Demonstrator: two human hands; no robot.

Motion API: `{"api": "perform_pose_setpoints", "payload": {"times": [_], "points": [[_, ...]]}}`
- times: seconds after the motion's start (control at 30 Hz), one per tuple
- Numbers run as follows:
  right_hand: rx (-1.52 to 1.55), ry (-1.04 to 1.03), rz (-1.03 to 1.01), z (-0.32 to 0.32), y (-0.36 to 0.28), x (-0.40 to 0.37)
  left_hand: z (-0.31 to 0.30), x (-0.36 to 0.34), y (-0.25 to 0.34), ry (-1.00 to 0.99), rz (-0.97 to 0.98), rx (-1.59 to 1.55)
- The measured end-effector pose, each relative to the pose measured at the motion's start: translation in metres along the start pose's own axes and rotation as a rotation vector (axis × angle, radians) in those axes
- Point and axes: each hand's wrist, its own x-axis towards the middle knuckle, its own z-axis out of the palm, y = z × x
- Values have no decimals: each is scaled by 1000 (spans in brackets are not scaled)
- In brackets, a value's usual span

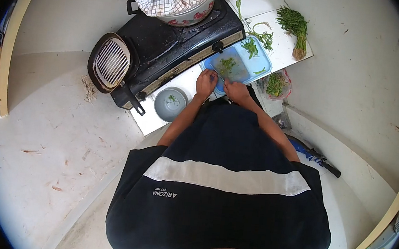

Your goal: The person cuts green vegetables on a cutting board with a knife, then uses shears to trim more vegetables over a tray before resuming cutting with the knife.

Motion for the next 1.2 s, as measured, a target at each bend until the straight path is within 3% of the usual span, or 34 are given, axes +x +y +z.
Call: {"api": "perform_pose_setpoints", "payload": {"times": [0.2, 0.63, 0.8, 1.2], "points": [[3, -89, 60, 0, -1, -4, 0, 0, -2, 1, 2, 53], [-15, -19, 68, -2, 4, -12, -4, -1, 5, -33, -42, 43], [26, 23, 70, -3, 4, -13, -5, -1, 4, -16, 32, 87], [23, -51, 120, -16, -3, -14, -4, 0, 2, -18, 19, 57]]}}
